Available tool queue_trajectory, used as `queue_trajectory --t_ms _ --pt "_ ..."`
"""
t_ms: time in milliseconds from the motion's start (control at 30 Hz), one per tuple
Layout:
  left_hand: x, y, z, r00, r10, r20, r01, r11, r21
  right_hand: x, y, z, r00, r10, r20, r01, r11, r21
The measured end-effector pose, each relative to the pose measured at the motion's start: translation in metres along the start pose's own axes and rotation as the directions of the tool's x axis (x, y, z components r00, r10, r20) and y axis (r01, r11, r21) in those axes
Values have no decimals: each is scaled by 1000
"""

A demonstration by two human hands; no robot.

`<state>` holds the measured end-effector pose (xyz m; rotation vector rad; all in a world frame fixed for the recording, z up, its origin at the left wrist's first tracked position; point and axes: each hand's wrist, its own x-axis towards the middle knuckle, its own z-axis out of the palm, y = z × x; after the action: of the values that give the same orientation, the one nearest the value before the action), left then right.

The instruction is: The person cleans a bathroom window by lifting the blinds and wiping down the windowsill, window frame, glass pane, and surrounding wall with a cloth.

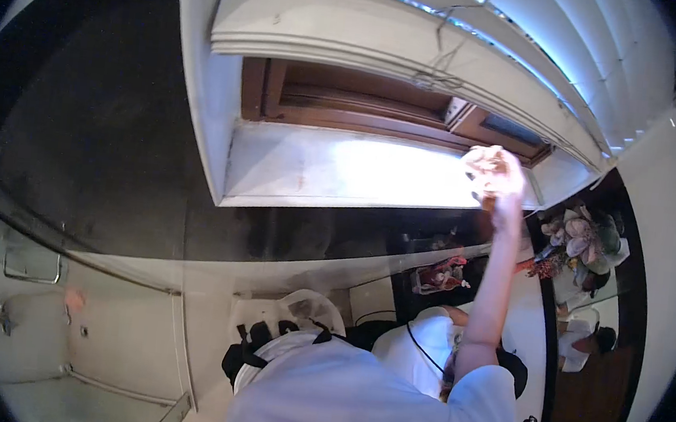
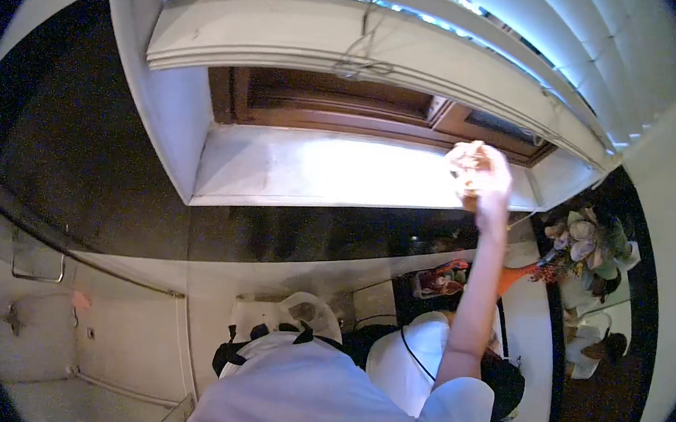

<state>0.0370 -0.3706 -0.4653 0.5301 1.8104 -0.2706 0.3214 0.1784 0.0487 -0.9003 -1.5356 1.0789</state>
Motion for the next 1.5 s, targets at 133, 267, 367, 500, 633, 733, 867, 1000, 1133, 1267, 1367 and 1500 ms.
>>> queue_trajectory --t_ms 133,267,367,500,633,733,867,1000,1133,1267,1367,1500 --pt "-4 8 2 999 -30 26 29 998 51 0 29 69 961 -253 108 265 748 -608" --pt "6 14 -14 998 -55 21 52 992 112 -21 12 140 869 -281 407 490 597 -635" --pt "15 25 -41 997 -76 -6 76 980 183 -65 -3 199 739 -389 550 655 605 -453" --pt "36 79 -103 984 -167 -64 178 946 272 -150 -18 288 615 -641 459 649 743 167" --pt "93 118 -129 951 289 -114 -236 910 341 -161 -19 309 678 -496 542 284 858 429" --pt "-17 176 -159 818 470 -330 -433 882 184 -132 -49 252 621 -384 683 -217 753 621" --pt "-54 210 -175 797 499 -340 -469 867 171 -69 -62 168 909 -352 224 241 881 407" --pt "-68 214 -181 817 476 -325 -443 880 175 -10 -13 152 925 -321 203 361 910 -206" --pt "-92 217 -184 814 497 -301 -438 865 243 -49 -6 220 860 -351 372 510 540 -669" --pt "-76 209 -175 796 515 -318 -452 855 254 -87 -18 275 726 -457 514 685 542 -487" --pt "-41 191 -156 471 736 -486 -649 662 374 -138 -30 286 652 -564 507 752 564 -340" --pt "2 164 -135 451 766 -458 -663 631 403 -188 -23 296 582 -569 581 616 775 142"
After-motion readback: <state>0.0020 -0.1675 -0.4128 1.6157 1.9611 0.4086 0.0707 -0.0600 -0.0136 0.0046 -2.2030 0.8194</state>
